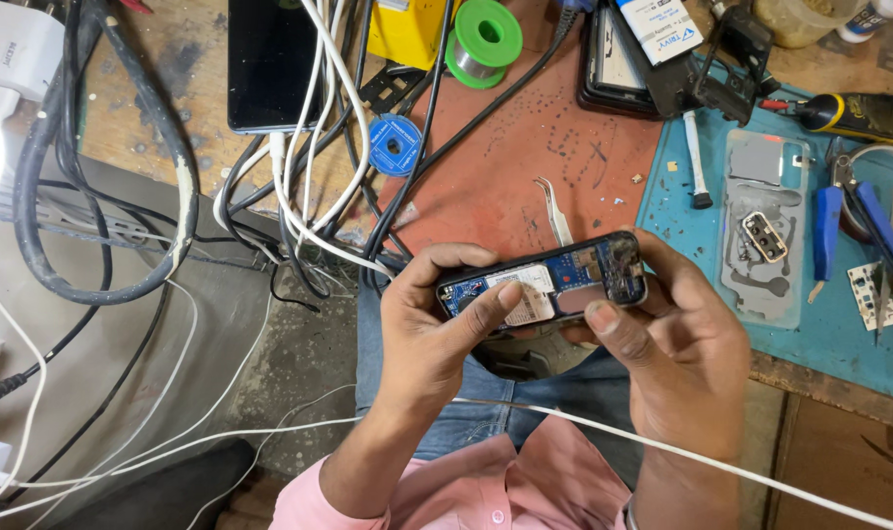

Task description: The person repairs a feature phone at a cluttered workbench. They open the back cover, remove and reseat the battery, unscrew and tighten screws with a screwdriver, press the keypad to test the phone, and reassemble the back cover.

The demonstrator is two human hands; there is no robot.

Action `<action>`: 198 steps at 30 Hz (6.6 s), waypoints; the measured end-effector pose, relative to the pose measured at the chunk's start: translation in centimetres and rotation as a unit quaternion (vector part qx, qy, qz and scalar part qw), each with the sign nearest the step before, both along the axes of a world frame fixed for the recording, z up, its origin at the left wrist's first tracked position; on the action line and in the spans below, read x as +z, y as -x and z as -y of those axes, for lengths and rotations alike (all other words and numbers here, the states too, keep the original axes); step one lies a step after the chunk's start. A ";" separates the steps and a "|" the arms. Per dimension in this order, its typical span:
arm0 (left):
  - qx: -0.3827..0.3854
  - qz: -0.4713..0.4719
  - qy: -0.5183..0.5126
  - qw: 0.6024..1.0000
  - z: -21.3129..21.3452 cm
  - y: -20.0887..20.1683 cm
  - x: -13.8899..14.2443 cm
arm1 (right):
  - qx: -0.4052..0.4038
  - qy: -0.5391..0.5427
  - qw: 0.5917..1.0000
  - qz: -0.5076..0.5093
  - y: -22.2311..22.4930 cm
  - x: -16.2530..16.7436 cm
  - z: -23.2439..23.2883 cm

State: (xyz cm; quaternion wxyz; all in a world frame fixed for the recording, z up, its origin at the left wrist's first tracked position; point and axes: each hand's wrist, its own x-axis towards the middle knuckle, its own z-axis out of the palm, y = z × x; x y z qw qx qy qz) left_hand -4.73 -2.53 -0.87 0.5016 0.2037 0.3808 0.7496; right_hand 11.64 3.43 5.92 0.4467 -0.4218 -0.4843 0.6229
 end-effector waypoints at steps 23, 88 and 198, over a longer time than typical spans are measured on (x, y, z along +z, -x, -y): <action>-0.098 -0.257 -0.019 0.961 -0.3 1.8 4.7 | 0.042 -0.071 0.989 0.119 0.0 -0.6 2.0; -0.011 0.042 0.036 0.998 -0.1 -1.2 1.4 | 0.004 -0.034 0.999 0.022 -1.0 -2.9 1.4; 0.059 -0.406 -0.138 0.902 -2.7 1.3 3.3 | 0.051 -0.194 0.978 0.052 1.4 1.6 -2.0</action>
